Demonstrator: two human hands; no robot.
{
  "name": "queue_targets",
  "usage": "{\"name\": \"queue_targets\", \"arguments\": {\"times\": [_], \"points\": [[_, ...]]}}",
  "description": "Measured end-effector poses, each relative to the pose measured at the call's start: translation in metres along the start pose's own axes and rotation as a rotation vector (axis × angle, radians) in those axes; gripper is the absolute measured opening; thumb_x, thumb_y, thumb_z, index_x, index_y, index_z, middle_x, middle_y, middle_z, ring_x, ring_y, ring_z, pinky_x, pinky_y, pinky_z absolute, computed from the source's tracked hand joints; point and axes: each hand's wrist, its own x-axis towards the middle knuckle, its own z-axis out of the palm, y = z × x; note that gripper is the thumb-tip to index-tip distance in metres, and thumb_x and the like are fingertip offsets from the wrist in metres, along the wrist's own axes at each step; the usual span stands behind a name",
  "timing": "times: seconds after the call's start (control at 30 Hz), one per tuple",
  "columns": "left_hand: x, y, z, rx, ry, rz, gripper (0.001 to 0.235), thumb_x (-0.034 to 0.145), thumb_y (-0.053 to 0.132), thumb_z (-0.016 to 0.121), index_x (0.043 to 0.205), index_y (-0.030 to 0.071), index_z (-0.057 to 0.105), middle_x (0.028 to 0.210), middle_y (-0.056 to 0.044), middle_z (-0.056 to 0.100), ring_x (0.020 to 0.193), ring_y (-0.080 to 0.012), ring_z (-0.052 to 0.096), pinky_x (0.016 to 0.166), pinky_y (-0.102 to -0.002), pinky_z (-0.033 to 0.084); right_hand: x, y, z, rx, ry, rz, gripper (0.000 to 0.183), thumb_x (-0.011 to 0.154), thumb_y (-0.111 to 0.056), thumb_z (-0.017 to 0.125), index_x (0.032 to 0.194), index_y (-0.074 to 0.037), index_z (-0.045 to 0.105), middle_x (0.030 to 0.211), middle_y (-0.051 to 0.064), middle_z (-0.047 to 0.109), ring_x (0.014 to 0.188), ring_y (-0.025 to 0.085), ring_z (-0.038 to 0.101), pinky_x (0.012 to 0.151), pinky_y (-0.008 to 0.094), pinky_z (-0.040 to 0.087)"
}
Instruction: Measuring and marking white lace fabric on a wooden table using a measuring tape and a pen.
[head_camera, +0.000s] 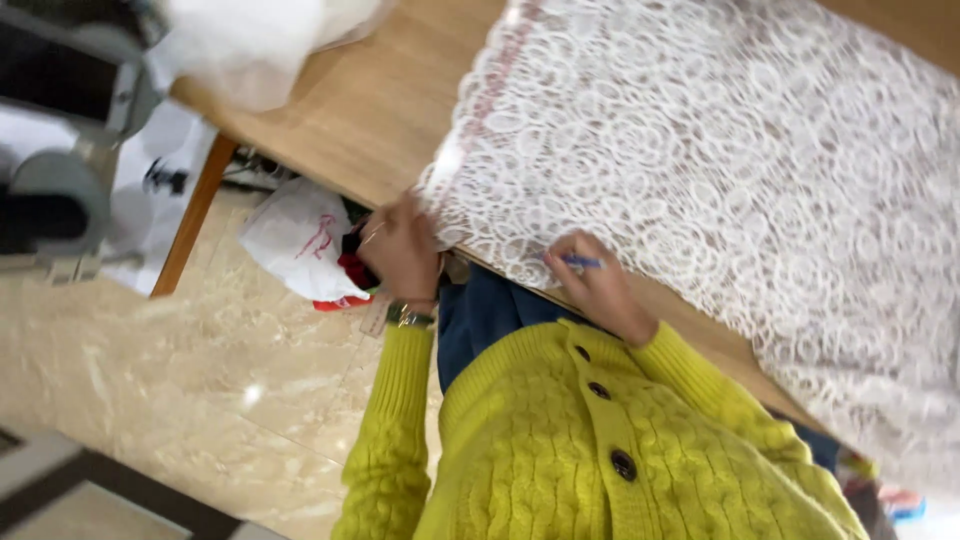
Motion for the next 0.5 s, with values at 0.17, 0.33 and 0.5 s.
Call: {"name": "queue_targets", "arguments": {"times": [0.17, 0.33, 0.5], "points": [[-0.055, -0.015, -0.020, -0.199, -0.101, -0.429, 0.024, 0.101, 0.041, 0.066, 0.104, 0.018, 0.070, 0.083, -0.013, 0.068, 0.082, -0.0426, 0.066, 0.074, -0.049, 0.050, -0.079, 0.007, -0.049, 0.085, 0.283, 0.128, 0.014, 0.103, -0.004, 0.058, 0.106, -0.004, 0.072, 0.099, 0.016, 0.075, 0.098, 0.034, 0.072, 0.091, 0.043, 0.055], [-0.074, -0.087, -0.002, -0.124, -0.044, -0.343, 0.018, 0.100, 0.042, 0.074, 0.088, 0.029, 0.073, 0.061, -0.006, 0.060, 0.065, -0.0364, 0.062, 0.067, -0.042, 0.046, -0.127, 0.027, -0.060, 0.050, 0.562, 0.247, 0.030, 0.111, -0.007, 0.041, 0.118, -0.004, 0.069, 0.106, 0.016, 0.075, 0.104, 0.030, 0.071, 0.096, 0.042, 0.053], [-0.008, -0.100, 0.014, -0.075, -0.085, 0.191, 0.041, 0.096, 0.053, 0.085, 0.074, 0.025, 0.066, 0.055, 0.002, 0.049, 0.070, -0.0268, 0.056, 0.092, -0.035, 0.045, -0.122, 0.011, -0.068, -0.067, 0.726, 0.077, 0.027, 0.110, -0.024, 0.044, 0.106, -0.005, 0.063, 0.127, 0.017, 0.071, 0.117, 0.036, 0.065, 0.102, 0.042, 0.049]]}}
